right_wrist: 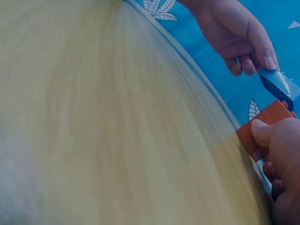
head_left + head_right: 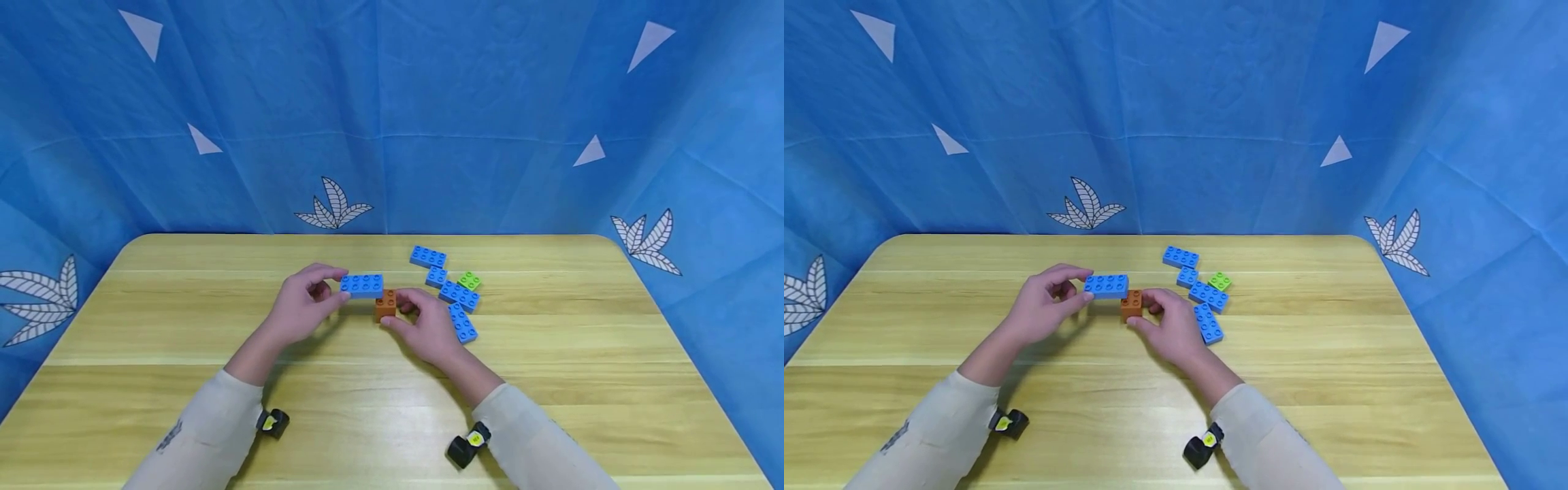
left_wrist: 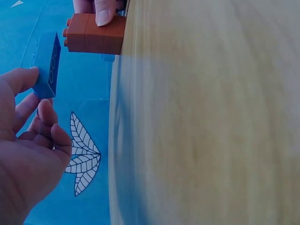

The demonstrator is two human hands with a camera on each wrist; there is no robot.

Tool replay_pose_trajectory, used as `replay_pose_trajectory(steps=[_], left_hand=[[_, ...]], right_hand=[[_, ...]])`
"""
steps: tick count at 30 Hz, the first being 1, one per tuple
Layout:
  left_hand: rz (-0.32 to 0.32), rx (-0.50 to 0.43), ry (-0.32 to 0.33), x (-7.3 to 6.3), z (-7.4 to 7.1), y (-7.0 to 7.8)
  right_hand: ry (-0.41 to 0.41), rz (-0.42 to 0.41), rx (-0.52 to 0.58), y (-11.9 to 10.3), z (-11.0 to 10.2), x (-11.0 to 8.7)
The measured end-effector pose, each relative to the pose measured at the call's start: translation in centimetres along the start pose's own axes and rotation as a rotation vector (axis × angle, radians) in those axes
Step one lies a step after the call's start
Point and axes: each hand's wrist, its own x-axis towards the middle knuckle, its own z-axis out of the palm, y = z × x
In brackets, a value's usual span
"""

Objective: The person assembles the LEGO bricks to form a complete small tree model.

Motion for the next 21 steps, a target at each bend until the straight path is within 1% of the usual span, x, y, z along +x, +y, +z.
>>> replay_pose_trajectory(steps=[4, 8, 13, 17, 21], left_hand=[[0.009, 0.013, -0.015, -0.16, -0.02, 0.12], [-0.014, 0.042, -0.031, -0.27, -0.01, 0.32], [-0.029, 0.035, -0.037, -0.37, 0.03, 0.56], [-0.021, 0.035, -0.04, -0.36, 0.0, 0.46], [0.018, 0.045, -0.039, -0.35, -0.1, 0.22]], right_hand=[[-0.001, -0.004, 0.009, 0.07, 0.04, 0.06], [0.002, -0.013, 0.01, 0.11, 0.06, 0.09], [0.005, -0.015, 0.01, 0.1, 0.06, 0.16], [0.006, -0.006, 0.013, 0.11, 0.09, 0.19], [0.01, 0.003, 0.016, 0.06, 0.11, 0.18]])
